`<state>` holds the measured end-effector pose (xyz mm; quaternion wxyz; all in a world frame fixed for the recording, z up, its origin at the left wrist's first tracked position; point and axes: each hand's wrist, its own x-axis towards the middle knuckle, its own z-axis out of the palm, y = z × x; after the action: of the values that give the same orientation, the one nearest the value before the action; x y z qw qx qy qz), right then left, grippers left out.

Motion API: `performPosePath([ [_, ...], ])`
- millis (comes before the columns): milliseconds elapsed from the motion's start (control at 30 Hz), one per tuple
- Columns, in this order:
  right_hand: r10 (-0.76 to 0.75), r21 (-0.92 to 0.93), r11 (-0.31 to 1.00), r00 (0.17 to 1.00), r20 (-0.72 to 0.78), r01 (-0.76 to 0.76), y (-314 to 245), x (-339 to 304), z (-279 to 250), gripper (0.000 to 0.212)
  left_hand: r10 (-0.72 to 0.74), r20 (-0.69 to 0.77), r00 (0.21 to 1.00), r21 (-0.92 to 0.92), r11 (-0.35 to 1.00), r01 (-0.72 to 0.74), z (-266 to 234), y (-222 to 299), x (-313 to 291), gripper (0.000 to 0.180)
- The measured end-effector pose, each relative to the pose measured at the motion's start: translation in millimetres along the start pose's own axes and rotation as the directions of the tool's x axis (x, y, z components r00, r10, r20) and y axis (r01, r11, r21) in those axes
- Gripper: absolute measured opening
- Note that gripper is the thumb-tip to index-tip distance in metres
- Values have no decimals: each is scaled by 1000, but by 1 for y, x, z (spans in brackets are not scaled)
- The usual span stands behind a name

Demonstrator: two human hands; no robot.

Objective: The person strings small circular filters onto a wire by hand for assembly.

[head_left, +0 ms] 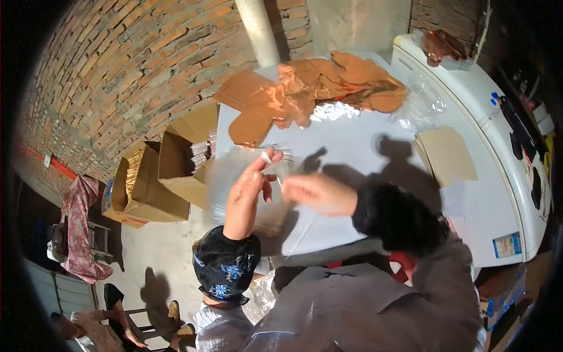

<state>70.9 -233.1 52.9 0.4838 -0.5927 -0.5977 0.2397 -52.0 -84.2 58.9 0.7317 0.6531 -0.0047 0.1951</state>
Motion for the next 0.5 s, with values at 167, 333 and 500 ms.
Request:
performPosePath([
  [167, 18, 20, 1000, 978, -209, -14, 0, 16, -33, 17, -244, 132, 961, 42, 970, 240, -12, -1, -11, 49],
  [333, 30, -23, 999, 998, -48, -31, 8, 5, 1, 13, -70, -12, 997, 187, 980, 71, -10, -3, 7, 50],
  [500, 8, -127, 991, 978, -211, -35, 10, 22, -40, 12, -82, 103, 991, -198, 975, 101, -4, 3, 4, 51],
])
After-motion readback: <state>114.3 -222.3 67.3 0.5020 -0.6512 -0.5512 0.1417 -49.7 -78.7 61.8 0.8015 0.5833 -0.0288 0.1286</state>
